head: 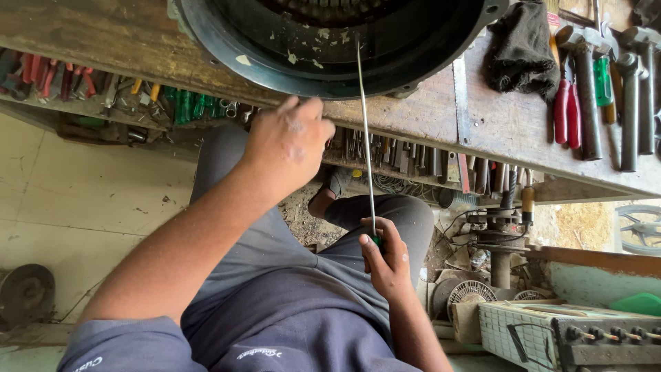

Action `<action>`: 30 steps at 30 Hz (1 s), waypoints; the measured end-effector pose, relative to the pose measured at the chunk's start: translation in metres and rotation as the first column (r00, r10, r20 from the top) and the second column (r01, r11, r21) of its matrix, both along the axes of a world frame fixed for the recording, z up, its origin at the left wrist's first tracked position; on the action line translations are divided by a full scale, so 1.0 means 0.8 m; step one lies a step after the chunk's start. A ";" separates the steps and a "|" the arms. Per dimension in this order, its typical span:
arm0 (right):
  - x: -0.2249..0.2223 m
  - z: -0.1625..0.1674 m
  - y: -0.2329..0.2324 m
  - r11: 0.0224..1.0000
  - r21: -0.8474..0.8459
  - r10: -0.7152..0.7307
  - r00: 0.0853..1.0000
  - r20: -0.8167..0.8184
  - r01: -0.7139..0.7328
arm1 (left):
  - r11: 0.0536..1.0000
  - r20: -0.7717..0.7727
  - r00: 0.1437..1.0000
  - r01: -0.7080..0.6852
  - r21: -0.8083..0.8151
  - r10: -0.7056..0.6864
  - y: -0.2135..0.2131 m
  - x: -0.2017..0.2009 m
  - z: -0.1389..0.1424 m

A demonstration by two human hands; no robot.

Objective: The person sits on the floor in front of a workbench holding an opened electric motor housing. They pick up a long green-handled screwdriver and repeatedly work it inside the motor stator, prying and scraping at components while steadying the housing with the other hand.

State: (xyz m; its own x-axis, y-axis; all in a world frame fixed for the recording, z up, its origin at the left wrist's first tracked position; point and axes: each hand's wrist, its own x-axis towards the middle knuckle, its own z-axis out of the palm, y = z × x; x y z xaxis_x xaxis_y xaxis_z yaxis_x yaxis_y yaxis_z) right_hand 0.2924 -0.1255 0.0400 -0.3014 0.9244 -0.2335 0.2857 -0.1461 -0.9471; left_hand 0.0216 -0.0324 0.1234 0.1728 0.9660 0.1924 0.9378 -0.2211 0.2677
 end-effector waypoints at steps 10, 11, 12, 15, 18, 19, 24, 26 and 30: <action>-0.015 -0.003 -0.005 0.996 -0.081 -0.055 0.992 -0.111 0.046 | 0.976 0.225 0.972 -0.116 0.184 0.073 0.068 -0.005 -0.007; -0.018 -0.003 -0.006 0.994 -0.093 -0.073 0.989 -0.127 0.061 | 0.953 0.231 0.970 -0.133 0.272 0.070 0.079 -0.001 -0.012; -0.020 -0.003 -0.007 0.995 -0.076 -0.079 0.986 -0.147 0.069 | 0.939 0.246 0.966 -0.156 0.308 0.080 0.091 0.004 -0.017; -0.025 -0.001 -0.010 0.995 -0.029 -0.097 0.980 -0.173 0.093 | 0.898 0.305 0.949 -0.202 0.391 0.081 0.113 0.019 -0.032; -0.025 0.003 -0.011 0.994 -0.004 -0.108 0.984 -0.141 0.109 | 0.877 0.367 0.930 -0.190 0.441 0.017 0.121 0.025 -0.046; -0.024 0.005 -0.012 0.995 0.000 -0.101 0.985 -0.138 0.102 | 0.868 0.375 0.927 -0.184 0.462 -0.003 0.122 0.024 -0.049; -0.018 0.013 -0.011 0.990 0.046 -0.130 0.990 -0.046 0.132 | 0.846 0.432 0.898 -0.166 0.507 -0.083 0.124 0.017 -0.059; -0.018 0.013 -0.010 0.989 0.060 -0.134 0.990 -0.041 0.136 | 0.846 0.439 0.893 -0.160 0.509 -0.095 0.122 0.017 -0.060; -0.025 0.010 -0.010 0.984 0.078 -0.154 0.983 -0.105 0.162 | 0.821 0.389 0.908 -0.100 0.562 -0.156 0.117 0.015 -0.059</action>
